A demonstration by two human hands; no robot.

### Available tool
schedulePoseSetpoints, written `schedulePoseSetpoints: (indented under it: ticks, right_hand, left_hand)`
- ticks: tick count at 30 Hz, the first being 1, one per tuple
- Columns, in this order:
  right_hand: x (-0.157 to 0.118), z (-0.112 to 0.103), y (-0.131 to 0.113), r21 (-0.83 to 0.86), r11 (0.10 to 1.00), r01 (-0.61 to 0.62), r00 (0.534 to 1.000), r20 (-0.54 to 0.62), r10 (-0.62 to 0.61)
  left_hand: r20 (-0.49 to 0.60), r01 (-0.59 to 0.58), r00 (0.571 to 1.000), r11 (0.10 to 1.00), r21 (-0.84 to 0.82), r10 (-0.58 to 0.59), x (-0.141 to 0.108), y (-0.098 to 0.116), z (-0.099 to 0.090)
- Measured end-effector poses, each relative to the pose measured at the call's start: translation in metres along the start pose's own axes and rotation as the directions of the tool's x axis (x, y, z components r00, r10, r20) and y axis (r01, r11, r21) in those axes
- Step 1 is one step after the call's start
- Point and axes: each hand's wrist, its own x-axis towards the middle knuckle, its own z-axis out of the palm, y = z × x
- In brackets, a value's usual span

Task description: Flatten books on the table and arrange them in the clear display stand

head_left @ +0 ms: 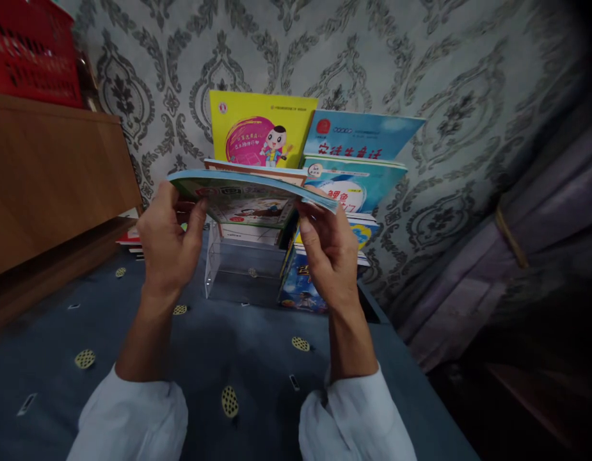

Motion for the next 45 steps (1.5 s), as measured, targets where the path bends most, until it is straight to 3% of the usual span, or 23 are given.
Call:
schedulePoseSetpoints:
  ticks: [22,30,45]
  right_hand:
    - [-0.001,-0.002,0.002,-0.029,0.999,-0.023,1.000,-0.016,0.022]
    - [-0.001,-0.001,0.010,0.011,0.999,-0.033,0.999,0.015,0.033]
    - [-0.005,0.007,0.024,-0.040,0.996,-0.077,0.995,0.064,0.079]
  left_hand:
    - [0.018,0.019,1.000,1.000,0.000,-0.019,-0.001,0.004,-0.002]
    - [0.085,0.027,0.996,0.999,0.021,-0.029,-0.001,-0.006,0.004]
    - [0.035,0.016,0.999,0.999,0.049,-0.018,0.000,-0.023,0.026]
